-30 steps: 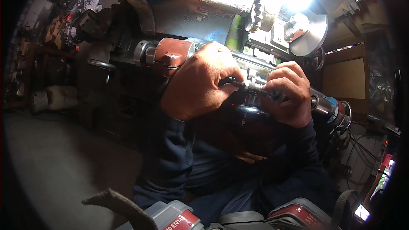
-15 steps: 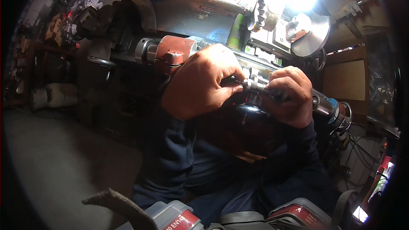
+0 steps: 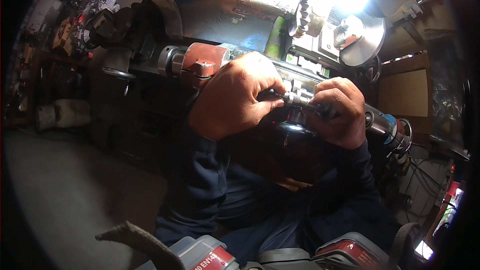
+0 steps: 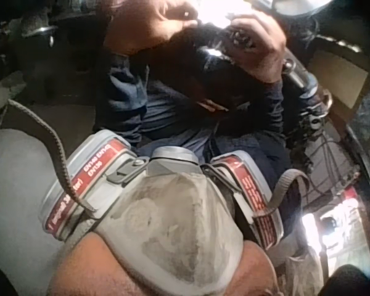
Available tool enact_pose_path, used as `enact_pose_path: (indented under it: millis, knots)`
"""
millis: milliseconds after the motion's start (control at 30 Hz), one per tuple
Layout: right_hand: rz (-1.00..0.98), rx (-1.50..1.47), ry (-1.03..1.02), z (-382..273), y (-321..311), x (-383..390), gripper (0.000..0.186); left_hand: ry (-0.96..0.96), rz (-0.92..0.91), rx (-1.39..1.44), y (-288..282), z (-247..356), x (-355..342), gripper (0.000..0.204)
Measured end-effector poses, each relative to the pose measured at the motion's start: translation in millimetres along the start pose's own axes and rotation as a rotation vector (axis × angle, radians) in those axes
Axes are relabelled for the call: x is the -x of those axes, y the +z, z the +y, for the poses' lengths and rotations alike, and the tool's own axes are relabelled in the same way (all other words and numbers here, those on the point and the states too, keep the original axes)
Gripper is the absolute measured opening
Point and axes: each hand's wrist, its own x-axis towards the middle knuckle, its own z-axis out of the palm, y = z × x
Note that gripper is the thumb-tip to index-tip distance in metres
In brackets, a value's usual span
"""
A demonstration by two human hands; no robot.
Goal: The person adjusts a metal part on a lathe, using a dial indicator to check alignment, and then rotates the part while operating the machine controls.
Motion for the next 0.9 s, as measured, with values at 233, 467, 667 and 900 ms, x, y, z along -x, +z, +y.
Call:
enact_pose_path:
  millis: [233, 467, 667, 900]
  knots:
    - [0.01, 0.008, 0.003, -0.5, 1.1, -1.1, 0.031, -0.006, 0.029, 0.052, 2.0, -1.2, 0.4, 0.016]
    - [0.011, 0.015, 0.006, -2.2, 1.2, -1.4, 0.032, -0.014, -0.002, -0.004, -0.6, 0.4, 0.6, 0.016]
    - [0.011, 0.016, 0.032, -4.6, 0.9, -1.5, 0.034, 0.004, -0.002, -0.012, -0.3, -0.8, 0.8, 0.016]
    - [0.015, 0.006, 0.024, -4.5, 1.4, -2.3, 0.035, -0.012, -0.014, 0.015, -1.1, -0.7, 0.4, 0.017]
